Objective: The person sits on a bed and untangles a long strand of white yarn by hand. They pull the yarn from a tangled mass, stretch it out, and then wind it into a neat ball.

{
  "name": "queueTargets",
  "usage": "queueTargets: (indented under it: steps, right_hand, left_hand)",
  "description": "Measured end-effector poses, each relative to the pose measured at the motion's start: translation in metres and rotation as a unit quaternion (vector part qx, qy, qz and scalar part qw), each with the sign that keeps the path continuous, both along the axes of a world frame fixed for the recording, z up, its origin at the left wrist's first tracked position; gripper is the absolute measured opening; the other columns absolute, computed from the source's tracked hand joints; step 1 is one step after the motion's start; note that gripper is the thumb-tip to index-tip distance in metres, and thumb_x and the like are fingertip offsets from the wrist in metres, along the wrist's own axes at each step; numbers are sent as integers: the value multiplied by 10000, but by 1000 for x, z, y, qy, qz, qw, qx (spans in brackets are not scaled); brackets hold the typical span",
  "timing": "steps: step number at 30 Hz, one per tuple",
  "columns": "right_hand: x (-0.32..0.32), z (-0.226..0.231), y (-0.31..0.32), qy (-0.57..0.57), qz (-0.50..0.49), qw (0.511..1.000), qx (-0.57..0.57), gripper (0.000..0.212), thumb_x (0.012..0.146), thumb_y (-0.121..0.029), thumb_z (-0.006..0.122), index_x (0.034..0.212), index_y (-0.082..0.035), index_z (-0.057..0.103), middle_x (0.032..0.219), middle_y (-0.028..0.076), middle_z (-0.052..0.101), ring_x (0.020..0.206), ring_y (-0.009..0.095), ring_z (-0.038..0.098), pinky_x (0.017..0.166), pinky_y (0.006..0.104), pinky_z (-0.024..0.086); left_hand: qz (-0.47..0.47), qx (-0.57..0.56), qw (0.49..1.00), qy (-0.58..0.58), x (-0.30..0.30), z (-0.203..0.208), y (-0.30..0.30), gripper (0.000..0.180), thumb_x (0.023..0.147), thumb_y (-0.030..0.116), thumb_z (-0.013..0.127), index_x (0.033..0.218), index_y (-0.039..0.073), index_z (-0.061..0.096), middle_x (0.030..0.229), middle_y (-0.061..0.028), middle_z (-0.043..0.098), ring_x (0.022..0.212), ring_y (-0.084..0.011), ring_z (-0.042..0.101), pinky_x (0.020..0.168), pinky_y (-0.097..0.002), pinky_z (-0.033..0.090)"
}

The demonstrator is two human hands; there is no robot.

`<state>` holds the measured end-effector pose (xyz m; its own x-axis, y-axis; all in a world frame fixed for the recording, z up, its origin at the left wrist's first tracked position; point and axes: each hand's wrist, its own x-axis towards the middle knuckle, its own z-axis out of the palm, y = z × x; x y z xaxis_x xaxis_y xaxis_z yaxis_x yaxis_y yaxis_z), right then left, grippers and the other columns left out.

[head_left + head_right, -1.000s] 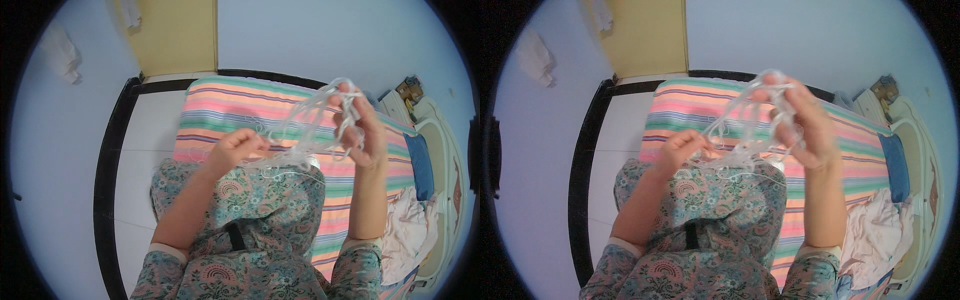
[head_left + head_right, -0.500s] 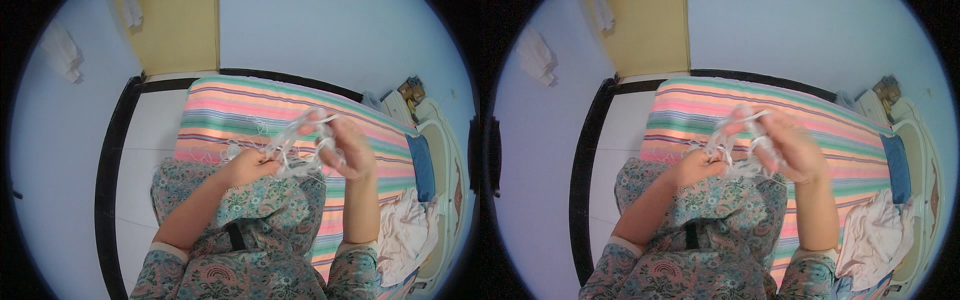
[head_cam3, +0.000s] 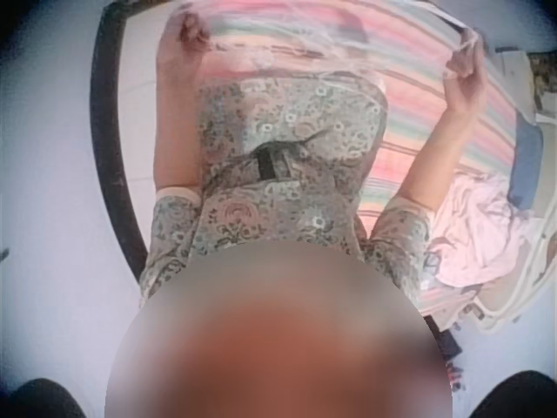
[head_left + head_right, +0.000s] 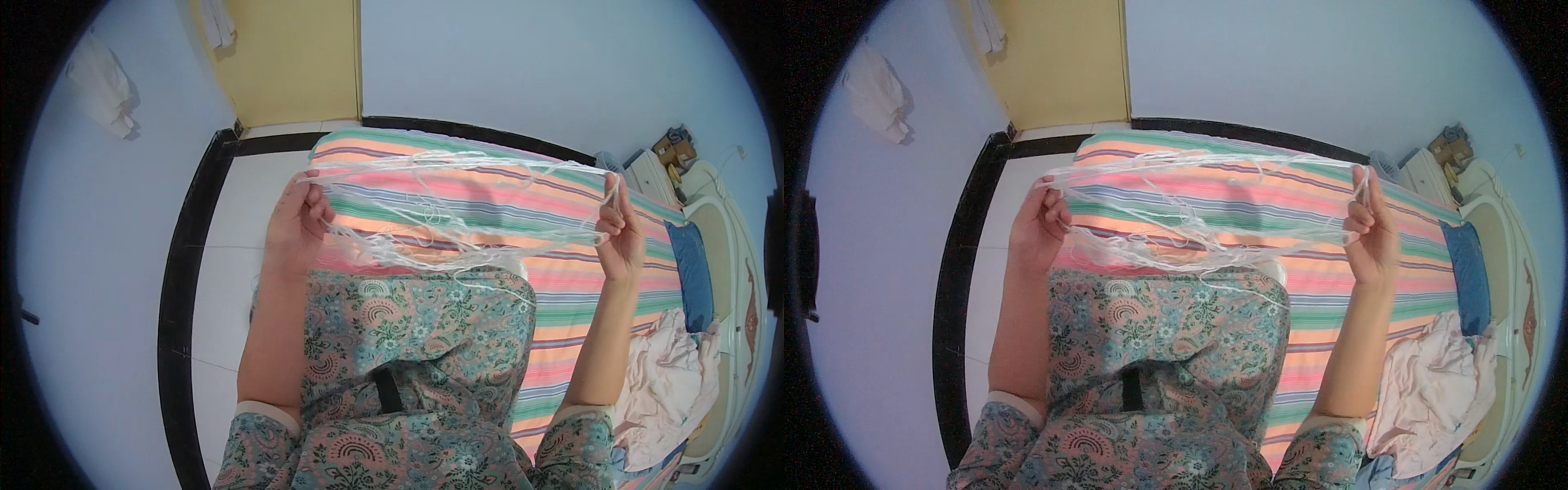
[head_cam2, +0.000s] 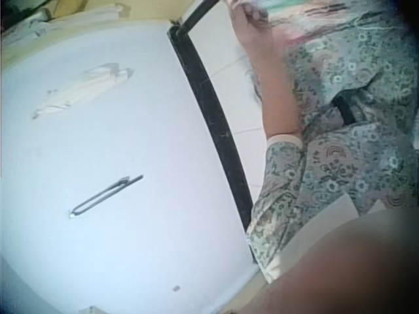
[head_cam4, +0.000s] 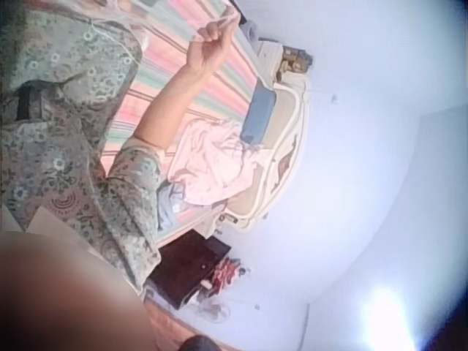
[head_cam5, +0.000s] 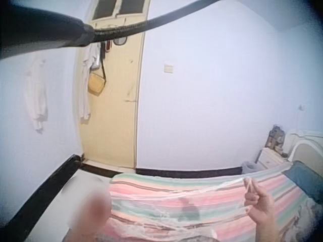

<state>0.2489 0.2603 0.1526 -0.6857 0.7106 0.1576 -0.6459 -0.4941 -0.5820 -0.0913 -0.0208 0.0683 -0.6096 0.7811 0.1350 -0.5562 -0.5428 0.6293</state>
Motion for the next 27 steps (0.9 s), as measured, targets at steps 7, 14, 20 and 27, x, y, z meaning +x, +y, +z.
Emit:
queueTargets:
  steps: [7, 14, 20, 27]
  right_hand:
    - [36, 11, 9, 77, -32, 996, 10, 398, 921, -59, 382, 1314, -32, 328, 1295, 138, 417, 643, 93, 448, 555, 210, 463]
    - [39, 14, 3, -14, -91, 994, 62, 416, 913, -55, 397, 1313, 17, 310, 1320, 160, 386, 637, 104, 478, 532, 203, 480]
    - [65, -13, 21, -83, -98, 991, -27, 461, 889, -39, 442, 1319, 30, 291, 1341, 156, 358, 639, 122, 497, 537, 209, 500]
    - [100, -34, 30, -1, -71, 994, -83, 396, 914, -80, 411, 1288, 36, 352, 1324, 142, 389, 627, 110, 453, 516, 197, 433]
  left_hand:
    - [107, -27, 990, -83, -1, 28, -5, 146, 931, 184, 417, 979, 84, 513, 796, -7, 517, 659, -74, 473, 563, -225, 445]
    - [73, -47, 995, -59, -25, 24, -19, 151, 936, 164, 392, 984, 78, 507, 875, -14, 591, 532, -51, 423, 463, -175, 375]
    - [-24, 29, 989, -144, -35, 28, -33, 159, 928, 136, 398, 991, 43, 510, 879, -46, 605, 455, -41, 360, 409, -168, 309]
    - [-24, 85, 984, -153, -81, 32, -62, 169, 934, 134, 383, 969, 9, 491, 944, -34, 603, 451, -47, 354, 379, -182, 293]
